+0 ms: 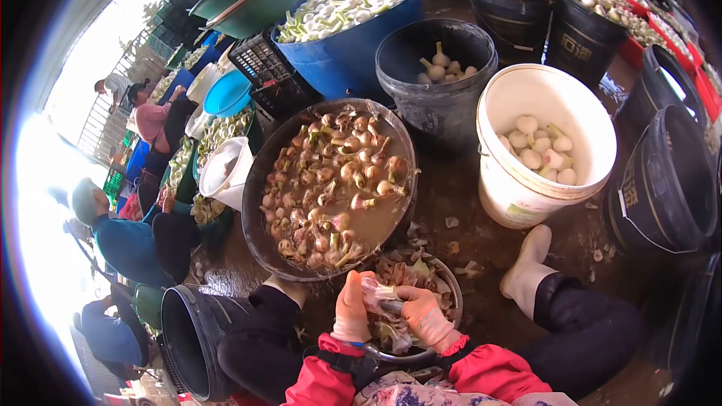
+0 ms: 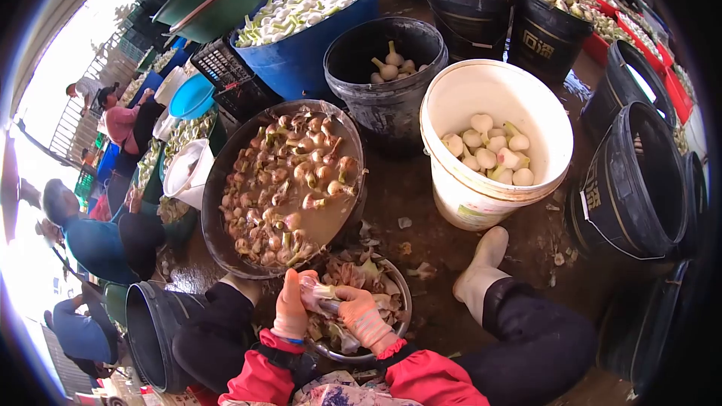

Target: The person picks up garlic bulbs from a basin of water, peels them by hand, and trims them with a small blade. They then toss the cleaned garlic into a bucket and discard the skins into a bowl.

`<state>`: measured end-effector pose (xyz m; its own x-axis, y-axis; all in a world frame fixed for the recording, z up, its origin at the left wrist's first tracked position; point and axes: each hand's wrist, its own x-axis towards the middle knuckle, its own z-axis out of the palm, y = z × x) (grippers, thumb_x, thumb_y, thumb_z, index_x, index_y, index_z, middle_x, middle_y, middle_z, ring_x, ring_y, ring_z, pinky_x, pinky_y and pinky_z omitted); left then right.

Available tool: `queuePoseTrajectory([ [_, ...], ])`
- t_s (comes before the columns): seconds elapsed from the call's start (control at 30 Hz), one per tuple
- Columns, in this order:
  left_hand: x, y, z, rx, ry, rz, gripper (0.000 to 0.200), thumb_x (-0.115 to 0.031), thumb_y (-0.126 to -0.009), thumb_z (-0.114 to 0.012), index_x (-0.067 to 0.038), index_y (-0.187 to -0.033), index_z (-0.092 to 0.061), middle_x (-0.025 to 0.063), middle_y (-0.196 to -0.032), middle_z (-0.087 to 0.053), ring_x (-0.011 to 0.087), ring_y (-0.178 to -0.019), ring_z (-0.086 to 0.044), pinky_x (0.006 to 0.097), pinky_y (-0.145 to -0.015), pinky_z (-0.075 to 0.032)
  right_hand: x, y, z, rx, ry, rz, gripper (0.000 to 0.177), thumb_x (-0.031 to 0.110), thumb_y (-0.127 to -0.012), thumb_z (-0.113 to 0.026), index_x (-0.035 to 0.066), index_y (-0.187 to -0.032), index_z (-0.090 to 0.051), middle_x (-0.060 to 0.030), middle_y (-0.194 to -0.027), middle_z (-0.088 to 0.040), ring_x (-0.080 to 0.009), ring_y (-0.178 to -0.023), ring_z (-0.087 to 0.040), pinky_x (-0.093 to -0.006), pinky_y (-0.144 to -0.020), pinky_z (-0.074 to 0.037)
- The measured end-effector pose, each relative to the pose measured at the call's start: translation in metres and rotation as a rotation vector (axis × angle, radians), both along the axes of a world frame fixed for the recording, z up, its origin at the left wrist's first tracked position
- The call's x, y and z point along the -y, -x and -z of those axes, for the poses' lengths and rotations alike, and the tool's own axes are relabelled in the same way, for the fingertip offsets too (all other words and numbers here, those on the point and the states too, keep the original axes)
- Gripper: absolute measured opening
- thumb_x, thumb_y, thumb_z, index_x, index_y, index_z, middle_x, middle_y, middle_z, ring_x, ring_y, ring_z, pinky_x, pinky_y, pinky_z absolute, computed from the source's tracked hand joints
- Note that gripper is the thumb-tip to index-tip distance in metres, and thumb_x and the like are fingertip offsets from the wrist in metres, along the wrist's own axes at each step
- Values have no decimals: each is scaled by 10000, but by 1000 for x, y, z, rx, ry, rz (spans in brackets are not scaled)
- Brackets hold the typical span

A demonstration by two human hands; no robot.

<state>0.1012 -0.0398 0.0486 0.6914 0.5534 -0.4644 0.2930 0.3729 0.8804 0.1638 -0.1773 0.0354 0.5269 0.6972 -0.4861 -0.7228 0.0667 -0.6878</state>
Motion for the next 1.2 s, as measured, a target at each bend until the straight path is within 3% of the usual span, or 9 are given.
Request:
queuePoseTrajectory([
  [0.17, -43, -20, -20, -336, 2, 364, 768, -714, -809, -502, 8, -1031, -636, 47, -746, -633, 137, -641, -590, 282, -593, -482, -5, 17, 35, 710, 86, -169, 289, 24, -702, -629, 11, -986, -682, -45, -806, -655, -100, -723, -586, -255, -681, -468],
  [0.27, -42, -20, -9, -114, 109, 28, 774, -650, -849, -510, 13, -1246, -478, 68, -856, -610, 154, -700, -592, 281, -659, -496, -5, 16, 14, 311, 151, -217, 253, 58, -718, -668, 5, -965, -682, -23, -755, -642, -93, -699, -557, -257, -661, -459],
  [0.4, -30, 26, 42, 248, -217, 124, 883, -586, -774, -669, -17, -1361, -335, 121, -1188, -494, 219, -990, -553, 313, -813, -479, -3, 5, 16, 167, 143, -154, 230, 80, -739, -631, 32, -958, -684, -64, -788, -663, -134, -712, -595, -269, -650, -474],
  [0.53, 1, 29, 21, 54, -1232, 320, 899, -446, -669, -808, 2, -1326, -389, 142, -1209, -486, 231, -1027, -536, 347, -872, -462, -10, 20, 16, 653, 203, -307, 233, 76, -737, -655, 28, -963, -683, -116, -876, -686, -183, -827, -638, -298, -744, -484],
  [0.6, -7, 25, 25, -71, -313, 82, 699, -343, -701, -796, 27, -1218, -505, 134, -1180, -504, 213, -1000, -551, 332, -856, -469, -7, 19, 9, 414, 121, -248, 281, 42, -716, -599, 50, -982, -687, -146, -934, -682, -246, -909, -646, -308, -795, -480],
  [0.8, -23, 42, -9, 125, 255, 27, 455, -208, -824, -650, -3, -1214, -536, 67, -1015, -605, 201, -879, -616, 321, -748, -506, 27, -26, 46, 837, 444, 25, 261, 84, -767, -545, 102, -972, -705, -170, -879, -670, -308, -848, -648, -350, -763, -505],
  [0.93, -35, 60, -29, 244, 574, 152, 521, -282, -778, -716, -84, -1216, -516, 107, -1116, -568, 289, -914, -609, 425, -753, -517, 24, -28, 56, 726, 603, -336, 314, 111, -780, -555, 116, -1076, -659, -138, -931, -675, -309, -897, -644, -356, -781, -504],
  [0.97, -34, 61, -32, 247, 457, 153, 593, -229, -761, -737, -72, -1263, -465, 100, -1143, -544, 281, -977, -586, 406, -802, -506, 20, -25, 45, 760, 587, -598, 354, 119, -783, -558, 121, -1130, -631, -131, -971, -674, -306, -928, -640, -358, -800, -500],
  [1.2, -23, 62, -7, -36, -581, 405, 815, -149, -686, -774, -2, -1346, -320, 158, -1248, -478, 232, -1109, -515, 345, -942, -428, -5, 16, -1, 862, 44, -80, 539, -64, -771, -518, 33, -1300, -484, -177, -1223, -580, -292, -1134, -563, -325, -966, -436],
])
